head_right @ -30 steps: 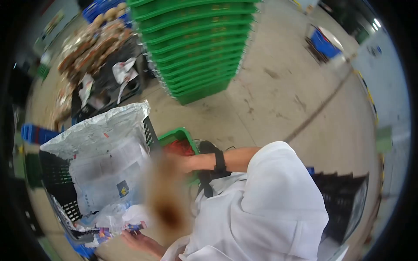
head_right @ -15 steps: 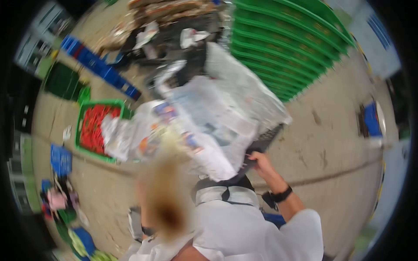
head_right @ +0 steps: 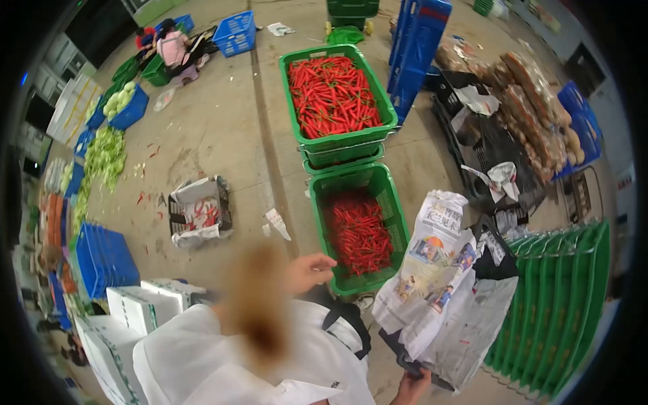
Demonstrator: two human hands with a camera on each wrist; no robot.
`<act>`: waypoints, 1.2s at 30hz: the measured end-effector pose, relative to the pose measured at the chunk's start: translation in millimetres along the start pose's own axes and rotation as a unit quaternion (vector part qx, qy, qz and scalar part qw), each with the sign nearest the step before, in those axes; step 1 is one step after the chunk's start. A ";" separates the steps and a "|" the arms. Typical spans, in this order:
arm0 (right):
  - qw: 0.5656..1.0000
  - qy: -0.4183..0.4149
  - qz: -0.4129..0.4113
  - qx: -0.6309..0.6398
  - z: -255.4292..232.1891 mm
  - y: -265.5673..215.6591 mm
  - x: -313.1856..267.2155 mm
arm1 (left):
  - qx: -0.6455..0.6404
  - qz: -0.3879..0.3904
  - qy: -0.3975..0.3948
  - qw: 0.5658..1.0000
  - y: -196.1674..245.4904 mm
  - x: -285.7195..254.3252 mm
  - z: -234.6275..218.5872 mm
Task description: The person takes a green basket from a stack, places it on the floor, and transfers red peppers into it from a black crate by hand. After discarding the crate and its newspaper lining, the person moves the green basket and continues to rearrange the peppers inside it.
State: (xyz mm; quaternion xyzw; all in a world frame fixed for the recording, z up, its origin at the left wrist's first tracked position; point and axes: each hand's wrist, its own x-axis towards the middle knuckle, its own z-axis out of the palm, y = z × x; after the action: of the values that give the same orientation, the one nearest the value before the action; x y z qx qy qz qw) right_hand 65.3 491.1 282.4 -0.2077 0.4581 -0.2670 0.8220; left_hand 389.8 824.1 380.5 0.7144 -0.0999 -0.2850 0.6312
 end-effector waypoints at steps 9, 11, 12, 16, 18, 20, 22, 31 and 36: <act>0.993 0.060 0.046 -0.089 6.3 -83.7 -26.9 | 0.079 0.014 0.136 0.988 56.6 -109.7 27.3; 0.995 0.014 0.030 -0.097 27.4 -87.6 -33.4 | 0.037 0.034 0.203 0.978 -1.2 -127.0 30.1; 0.988 0.005 0.053 -0.145 28.4 -99.5 -35.5 | 0.004 0.060 0.232 0.971 -16.5 -143.4 36.1; 0.964 -0.117 0.207 -0.123 19.4 -125.0 -9.5 | -0.068 0.064 0.308 0.947 -40.9 -225.1 65.3; 0.952 -0.138 0.250 -0.109 37.8 -146.1 4.2 | -0.083 0.050 0.360 0.928 -48.7 -241.8 93.6; 0.944 -0.162 0.250 -0.144 46.2 -163.2 16.2 | -0.098 0.047 0.412 0.904 -49.3 -273.0 124.7; 0.902 -0.206 0.349 -0.145 59.4 -189.6 36.7 | -0.077 -0.003 0.461 0.884 -33.3 -295.3 162.3; 0.855 -0.267 0.229 -0.381 186.6 -254.0 115.1 | -0.111 -0.157 0.620 0.761 44.5 -268.3 339.7; 0.752 -0.311 0.345 -0.468 266.7 -273.3 150.3 | -0.152 -0.187 0.669 0.703 114.4 -242.3 416.4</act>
State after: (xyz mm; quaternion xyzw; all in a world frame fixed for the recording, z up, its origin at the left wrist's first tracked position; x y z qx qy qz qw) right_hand 293.6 211.6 477.8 -0.4652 0.2858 0.3618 0.7556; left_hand -5.5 573.1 541.3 0.6160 0.5287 0.1442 0.5658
